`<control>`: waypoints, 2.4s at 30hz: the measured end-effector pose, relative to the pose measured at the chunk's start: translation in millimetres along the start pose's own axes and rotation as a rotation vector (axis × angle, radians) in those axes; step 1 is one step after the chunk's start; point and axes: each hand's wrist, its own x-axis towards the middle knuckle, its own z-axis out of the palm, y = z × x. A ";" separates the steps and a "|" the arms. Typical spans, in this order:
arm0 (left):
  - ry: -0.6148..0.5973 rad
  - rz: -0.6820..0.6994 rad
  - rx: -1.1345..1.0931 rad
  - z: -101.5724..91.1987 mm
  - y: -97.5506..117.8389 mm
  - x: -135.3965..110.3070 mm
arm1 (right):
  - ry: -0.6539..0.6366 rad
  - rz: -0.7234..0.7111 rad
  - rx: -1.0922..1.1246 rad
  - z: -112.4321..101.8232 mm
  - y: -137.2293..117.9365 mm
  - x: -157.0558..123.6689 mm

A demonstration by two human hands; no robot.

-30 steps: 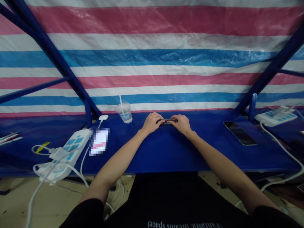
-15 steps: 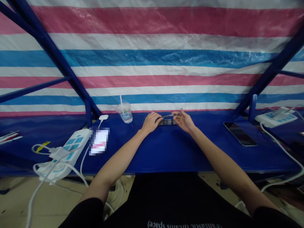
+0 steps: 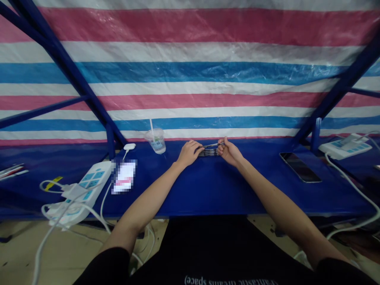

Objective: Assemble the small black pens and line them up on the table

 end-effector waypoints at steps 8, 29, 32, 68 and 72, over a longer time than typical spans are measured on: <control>-0.007 -0.030 0.018 1.5 -2.8 -0.5 | 0.034 -0.039 0.006 -5.9 6.3 5.4; -0.066 -0.221 0.023 17.3 -37.5 -7.0 | 0.283 -0.324 -0.724 -24.0 36.7 28.8; -0.075 -0.230 0.024 20.1 -44.4 -8.9 | 0.265 -0.336 -0.775 -24.1 38.3 29.1; -0.264 -0.305 0.038 16.5 -32.5 -7.5 | 0.167 -0.273 -0.964 -27.7 46.0 25.4; -0.255 -0.301 0.036 17.1 -32.8 -7.7 | 0.191 -0.376 -1.029 -26.0 42.7 22.6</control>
